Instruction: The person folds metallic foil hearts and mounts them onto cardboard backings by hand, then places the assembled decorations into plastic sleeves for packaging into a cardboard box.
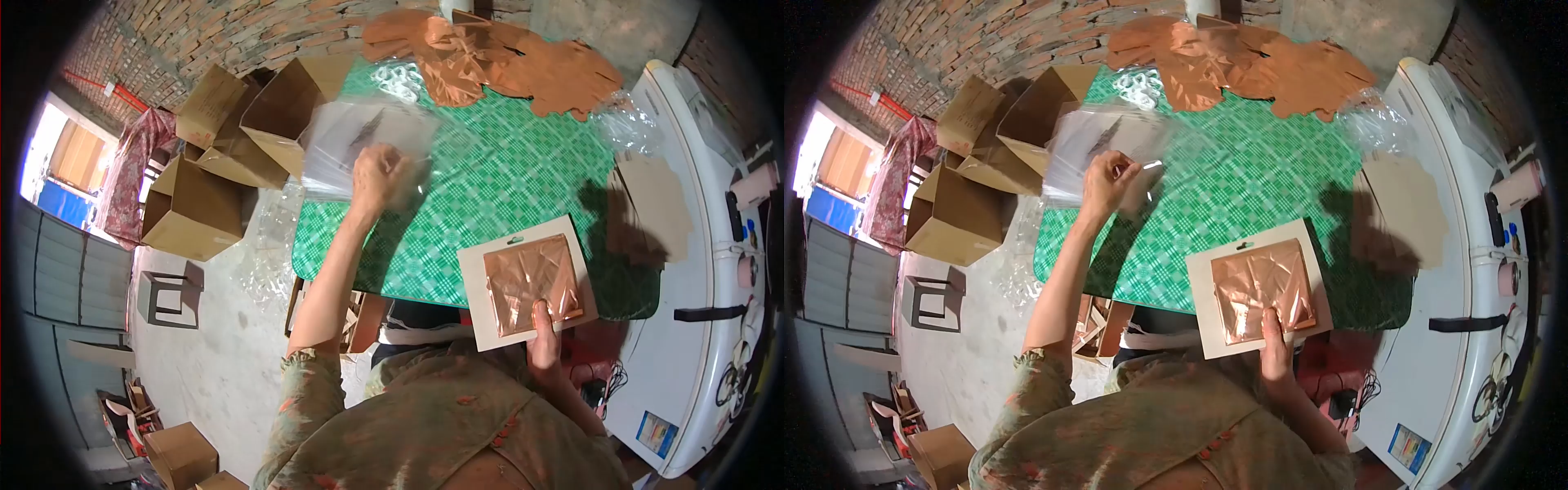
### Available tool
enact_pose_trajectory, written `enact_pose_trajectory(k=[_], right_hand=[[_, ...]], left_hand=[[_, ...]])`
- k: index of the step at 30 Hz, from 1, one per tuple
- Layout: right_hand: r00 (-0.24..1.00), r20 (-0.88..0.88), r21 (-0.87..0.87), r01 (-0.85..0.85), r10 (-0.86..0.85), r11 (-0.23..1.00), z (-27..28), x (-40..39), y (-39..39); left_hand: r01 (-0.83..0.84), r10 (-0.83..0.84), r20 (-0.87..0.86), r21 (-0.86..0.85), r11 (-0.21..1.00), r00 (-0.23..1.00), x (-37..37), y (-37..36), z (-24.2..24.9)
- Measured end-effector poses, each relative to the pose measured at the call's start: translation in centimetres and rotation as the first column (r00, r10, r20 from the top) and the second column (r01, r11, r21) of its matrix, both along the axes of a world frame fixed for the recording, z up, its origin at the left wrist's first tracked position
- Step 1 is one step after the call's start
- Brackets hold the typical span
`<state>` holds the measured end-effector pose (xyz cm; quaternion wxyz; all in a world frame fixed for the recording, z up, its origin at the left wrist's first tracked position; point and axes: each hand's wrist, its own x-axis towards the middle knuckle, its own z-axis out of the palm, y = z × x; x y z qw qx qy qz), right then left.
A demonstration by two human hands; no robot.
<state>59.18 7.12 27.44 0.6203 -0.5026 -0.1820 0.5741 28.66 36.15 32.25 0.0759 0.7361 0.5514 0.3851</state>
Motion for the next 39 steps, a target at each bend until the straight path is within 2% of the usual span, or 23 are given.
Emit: enact_pose_trajectory(k=[1, 3, 4, 5, 6, 8, 9, 11, 13, 17, 19, 22, 25, 27, 30, 32, 35, 37, 39], right_hand=[[0.999, -0.013, 0.032, 0.049, -0.049, 0.998, -0.3, -0.1, 0.3], [0.969, 0.244, 0.107, 0.001, -0.027, 0.994, -1.3, 0.5, -0.4], [0.868, 0.496, 0.117, -0.11, 0.038, 0.987, -2.0, 1.7, -1.1], [0.719, 0.695, 0.148, -0.163, 0.014, 0.976, -2.7, 2.7, -1.6], [0.599, 0.799, 0.179, -0.164, -0.046, 0.97, -3.5, 3.6, -1.9], [0.545, 0.833, 0.183, -0.11, -0.095, 0.977, -4.3, 4.8, -2.7], [0.865, 0.497, 0.059, 0.051, -0.074, 0.997, -2.4, 4.3, -2.5], [0.75, 0.659, 0.056, 0.018, -0.051, 0.998, -1.1, 5.0, -2.8], [0.716, 0.698, 0.035, 0.002, -0.026, 0.999, -0.8, 5.5, -3.0], [0.837, 0.544, 0.007, 0.064, -0.057, 0.998, -1.0, 6.3, -2.9], [0.884, 0.454, 0.008, 0.12, -0.11, 0.993, -1.1, 6.3, -2.5], [0.861, 0.476, 0.113, 0.144, -0.18, 0.983, -0.5, 5.8, -1.5], [0.573, 0.816, 0.122, -0.048, -0.073, 0.991, -2.1, 7.3, -2.1], [0.695, 0.714, 0.113, 0.005, -0.084, 0.994, -2.7, 7.5, -2.1], [0.792, 0.603, 0.072, 0.063, -0.094, 0.995, -1.8, 7.3, -1.5], [0.796, 0.598, 0.065, 0.068, -0.093, 0.996, -1.9, 7.4, -1.5], [0.795, 0.598, 0.07, 0.071, -0.099, 0.995, -2.6, 7.6, -1.6], [0.852, 0.509, 0.04, 0.117, -0.121, 0.992, -1.8, 7.4, -1.3], [0.831, 0.547, 0.05, 0.09, -0.102, 0.995, -2.0, 7.5, -1.3]], left_hand=[[0.038, -0.038, -0.01, -0.004, 0.999, 0.999, 1.0, -0.8, 0.5], [0.12, -0.12, -0.024, -0.018, 0.993, 0.992, 3.2, -2.4, 1.1], [0.16, -0.159, -0.05, 0.007, 0.987, 0.986, 4.2, -3.1, 1.2], [0.199, -0.198, -0.067, 0.014, 0.98, 0.978, 5.1, -3.6, 1.1], [0.238, -0.236, -0.082, 0.019, 0.971, 0.968, 5.9, -4.2, 0.9], [0.328, -0.325, -0.097, 0.024, 0.944, 0.941, 7.3, -5.0, 0.0], [0.377, -0.373, -0.098, 0.024, 0.926, 0.923, 7.9, -5.4, -0.4], [0.453, -0.447, -0.1, 0.051, 0.89, 0.889, 8.8, -6.0, -0.7], [0.507, -0.498, -0.104, 0.096, 0.857, 0.861, 9.6, -6.7, -0.6], [0.535, -0.522, -0.126, 0.107, 0.838, 0.844, 10.2, -7.6, 0.1], [0.538, -0.498, -0.239, 0.143, 0.831, 0.834, 10.1, -8.0, -0.1], [0.526, -0.461, -0.309, 0.173, 0.833, 0.832, 10.5, -8.3, -0.6], [0.507, -0.445, -0.329, 0.134, 0.851, 0.833, 10.7, -8.4, -1.1], [0.487, -0.423, -0.366, 0.099, 0.868, 0.829, 10.7, -8.3, -1.3], [0.459, -0.406, -0.409, 0.036, 0.888, 0.817, 10.7, -8.2, -1.4], [0.455, -0.437, -0.376, -0.044, 0.889, 0.817, 10.8, -8.2, -1.0], [0.489, -0.464, -0.337, -0.012, 0.872, 0.819, 11.0, -8.2, 0.0], [0.487, -0.477, -0.356, -0.069, 0.871, 0.803, 11.1, -8.1, 0.7], [0.488, -0.489, -0.378, -0.107, 0.866, 0.786, 11.1, -7.9, 1.0]])
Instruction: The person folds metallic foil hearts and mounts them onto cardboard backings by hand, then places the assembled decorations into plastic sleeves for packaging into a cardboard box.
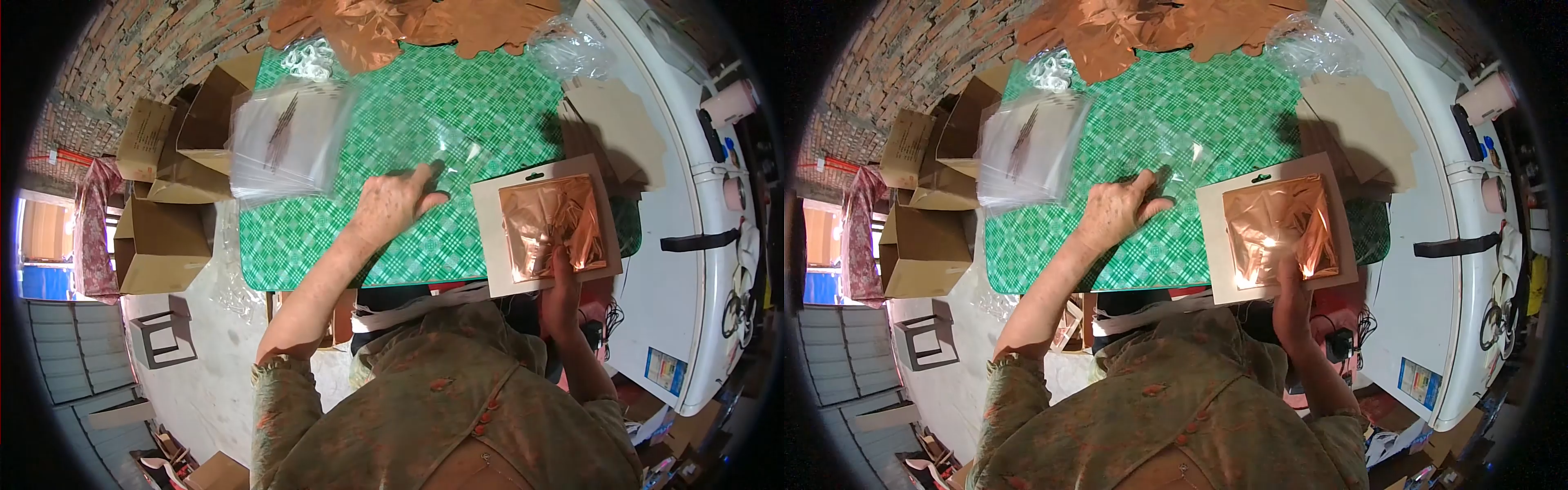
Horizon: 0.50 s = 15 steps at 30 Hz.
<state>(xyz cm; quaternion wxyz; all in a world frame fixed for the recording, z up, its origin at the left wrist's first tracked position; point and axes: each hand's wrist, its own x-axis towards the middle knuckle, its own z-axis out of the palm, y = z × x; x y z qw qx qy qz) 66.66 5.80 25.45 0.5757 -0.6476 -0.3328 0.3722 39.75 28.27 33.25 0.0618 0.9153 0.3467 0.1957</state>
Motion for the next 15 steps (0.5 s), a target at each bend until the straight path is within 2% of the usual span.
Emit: enact_pose_trajectory(k=[4, 6, 8, 9, 11, 12, 14, 15], right_hand=[[0.995, 0.079, -0.049, -0.051, 0.055, 0.997, 0.2, 0.5, -0.2], [0.858, 0.504, -0.004, -0.108, 0.096, 0.994, -0.2, 0.7, -0.4], [0.642, 0.763, 0.026, -0.147, 0.075, 0.989, -0.7, 1.0, -0.5], [0.553, 0.831, 0.043, -0.156, 0.051, 0.987, -0.8, 1.2, -0.4], [0.599, 0.799, 0.051, -0.141, 0.044, 0.989, -1.0, 1.2, -0.3], [0.724, 0.687, 0.038, -0.118, 0.06, 0.992, -1.0, 0.9, -0.3], [0.752, 0.655, 0.016, -0.113, 0.075, 0.993, -1.0, 1.0, -0.4], [0.663, 0.744, 0.01, -0.13, 0.079, 0.992, -0.9, 1.3, -0.7]], left_hand=[[0.044, -0.044, -0.052, -0.004, 0.999, 0.998, 0.1, 0.7, 0.2], [0.054, -0.056, -0.083, -0.028, 0.998, 0.995, 0.2, 0.8, 0.5], [0.04, -0.05, -0.125, -0.079, 0.996, 0.991, 0.3, 0.8, 1.1], [0.016, -0.032, -0.136, -0.112, 0.994, 0.99, 0.4, 0.7, 1.3], [-0.034, 0.006, -0.159, -0.177, 0.984, 0.987, 0.5, 0.7, 1.6], [-0.01, -0.024, -0.143, -0.231, 0.973, 0.989, 0.4, 0.9, 1.8], [0.042, -0.081, -0.104, -0.334, 0.942, 0.991, 0.0, 1.6, 2.3], [0.042, -0.082, -0.1, -0.352, 0.935, 0.992, -0.2, 1.7, 2.5]])
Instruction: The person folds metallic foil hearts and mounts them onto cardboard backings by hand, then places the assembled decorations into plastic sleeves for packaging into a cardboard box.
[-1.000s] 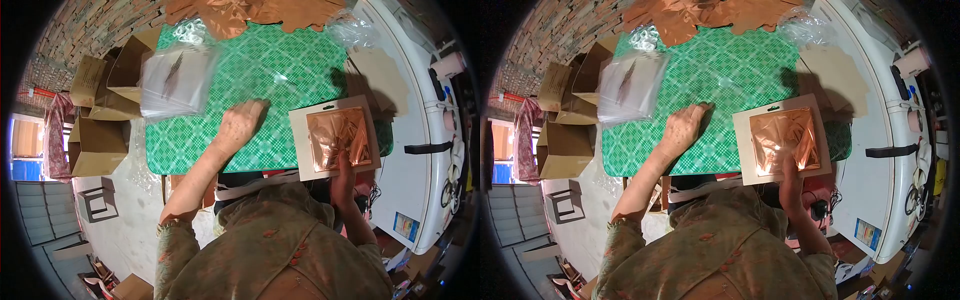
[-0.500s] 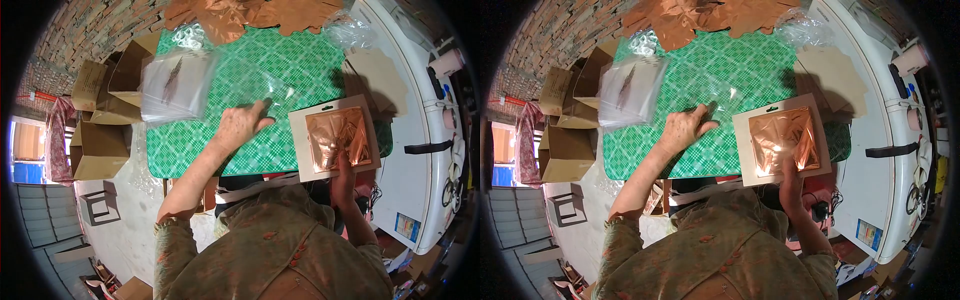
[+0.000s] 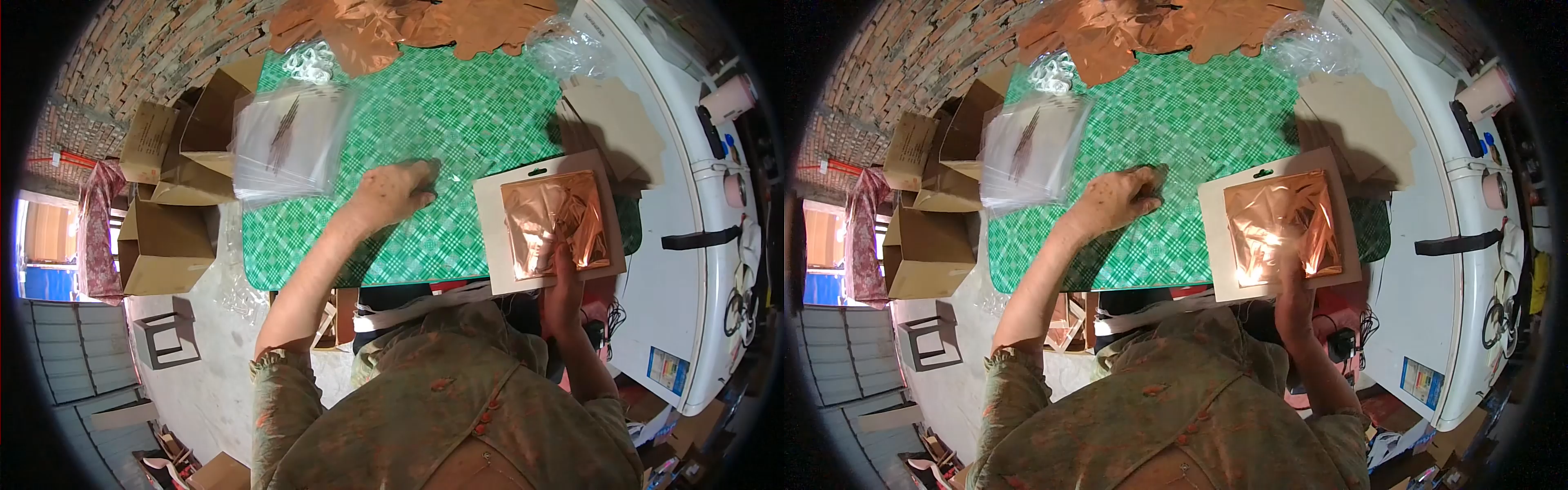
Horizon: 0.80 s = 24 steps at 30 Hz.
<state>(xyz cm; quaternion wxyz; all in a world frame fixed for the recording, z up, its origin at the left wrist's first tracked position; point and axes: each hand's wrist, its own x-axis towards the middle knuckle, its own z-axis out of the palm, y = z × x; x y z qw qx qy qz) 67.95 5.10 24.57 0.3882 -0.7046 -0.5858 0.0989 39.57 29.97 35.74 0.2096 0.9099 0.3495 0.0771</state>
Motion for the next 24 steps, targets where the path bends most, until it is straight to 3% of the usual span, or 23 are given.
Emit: enact_pose_trajectory(k=[2, 6, 12, 14, 15, 17, 18, 20, 21, 23, 24], right_hand=[[0.996, 0.092, 0.024, -0.012, 0.009, 1.0, 0.1, 0.1, 0.0], [0.994, 0.109, 0.056, -0.027, 0.021, 0.998, -0.1, 0.0, -0.1], [0.99, 0.122, 0.046, -0.074, 0.067, 0.996, -0.1, 0.0, -0.2], [0.997, -0.066, 0.017, -0.032, 0.033, 0.999, -0.4, -0.1, -0.1], [0.968, -0.25, -0.014, 0.001, -0.004, 1.0, -0.6, -0.3, 0.2], [0.9, -0.432, -0.062, 0.029, -0.053, 0.998, -0.4, -0.6, 0.6], [0.896, -0.441, -0.074, 0.032, -0.061, 0.997, 1.0, -1.0, 0.9], [0.959, -0.279, -0.067, 0.027, -0.044, 0.997, 1.0, -1.0, 0.8], [0.995, -0.1, -0.051, 0.015, -0.02, 0.999, 0.7, -0.9, 0.7], [0.97, -0.239, -0.05, 0.034, -0.045, 0.998, 0.4, -1.0, 0.6], [0.839, -0.536, -0.071, 0.064, -0.092, 0.995, 3.0, -2.4, 1.8]], left_hand=[[0.002, -0.002, 0.006, -0.035, 0.999, 1.0, -0.2, 0.2, 0.3], [-0.058, 0.08, -0.059, 0.306, 0.95, 0.995, 0.8, -2.0, -1.1], [0.051, 0.111, -0.197, 0.668, 0.742, 0.974, 1.8, -4.2, -1.9], [0.064, 0.111, -0.224, 0.652, 0.755, 0.968, 2.0, -4.4, -1.8], [0.071, 0.11, -0.238, 0.644, 0.762, 0.965, 2.0, -4.4, -1.8], [0.085, 0.049, -0.195, 0.622, 0.778, 0.98, 1.8, -4.2, -1.9], [0.093, 0.017, -0.172, 0.611, 0.786, 0.985, 1.7, -4.0, -2.0], [0.043, 0.017, -0.101, 0.56, 0.828, 0.995, 1.9, -4.0, -2.4], [0.019, 0.019, -0.066, 0.53, 0.848, 0.998, 2.0, -4.1, -2.5], [-0.051, 0.046, 0.021, 0.43, 0.902, 0.999, 2.4, -4.4, -2.5], [-0.083, 0.064, 0.064, 0.376, 0.923, 0.996, 2.5, -4.4, -2.5]])
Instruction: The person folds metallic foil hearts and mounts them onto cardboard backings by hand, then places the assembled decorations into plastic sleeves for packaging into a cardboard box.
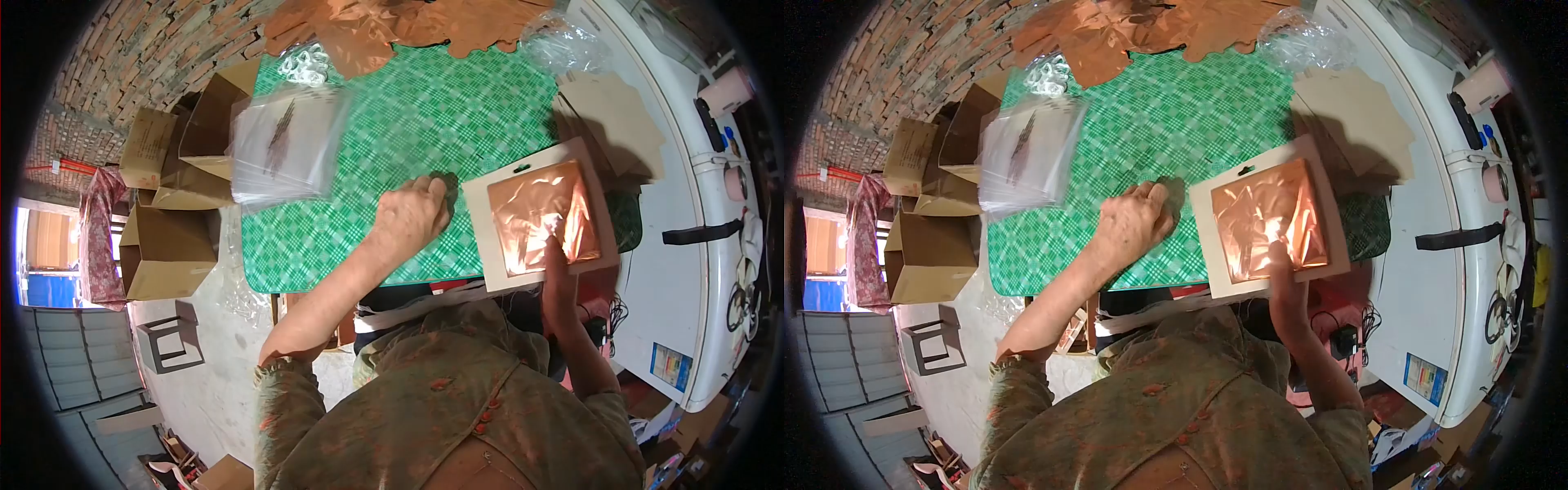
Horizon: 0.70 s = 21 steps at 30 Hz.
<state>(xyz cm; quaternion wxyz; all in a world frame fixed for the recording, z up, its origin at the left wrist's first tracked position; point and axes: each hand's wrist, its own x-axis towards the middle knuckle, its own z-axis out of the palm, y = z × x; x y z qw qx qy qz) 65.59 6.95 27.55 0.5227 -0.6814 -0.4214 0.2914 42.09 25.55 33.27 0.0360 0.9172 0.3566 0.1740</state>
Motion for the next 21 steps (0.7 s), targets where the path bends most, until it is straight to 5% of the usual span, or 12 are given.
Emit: enact_pose_trajectory(k=[1, 4, 6, 9, 12, 15, 17, 19, 21], right_hand=[[0.946, -0.319, -0.012, 0.048, -0.049, 0.999, 1.7, -0.7, 0.7], [0.995, 0.001, -0.099, -0.098, 0.099, 0.99, 1.1, -0.3, 0.3], [0.974, -0.212, -0.141, -0.107, 0.076, 0.984, 2.1, -0.6, 0.4], [0.975, 0.013, -0.056, -0.219, 0.22, 0.974, -1.4, 0.4, -0.8], [0.935, -0.301, -0.013, -0.203, 0.19, 0.979, 3.6, -2.1, 1.3], [0.869, -0.395, -0.117, -0.368, 0.296, 0.922, 3.5, -1.4, 1.1], [0.786, -0.585, -0.299, -0.438, 0.2, 0.848, 3.6, -0.5, 1.7], [0.669, -0.726, -0.305, -0.518, 0.156, 0.799, 6.3, -0.4, 2.3], [0.696, -0.694, -0.293, -0.51, 0.187, 0.809, 5.4, -0.4, 2.3]], left_hand=[[-0.012, 0.015, 0.047, -0.051, 0.999, 0.999, 0.1, 0.0, -0.2], [-0.036, 0.073, 0.171, -0.209, 0.977, 0.983, 0.3, 0.3, -0.5], [-0.047, 0.125, 0.23, -0.318, 0.947, 0.965, 0.3, 0.3, -0.1], [-0.054, 0.158, 0.244, -0.383, 0.922, 0.957, 0.3, 0.2, 0.3], [-0.073, 0.179, 0.245, -0.387, 0.919, 0.953, 0.4, 0.2, 0.0], [-0.093, 0.204, 0.238, -0.407, 0.909, 0.949, 0.5, -0.4, 0.4], [-0.101, 0.202, 0.197, -0.429, 0.898, 0.959, 0.6, -0.8, 0.5], [-0.1, 0.192, 0.183, -0.42, 0.902, 0.964, 0.6, -1.2, 0.5], [-0.087, 0.173, 0.196, -0.38, 0.921, 0.965, 0.6, -1.5, 0.4]])
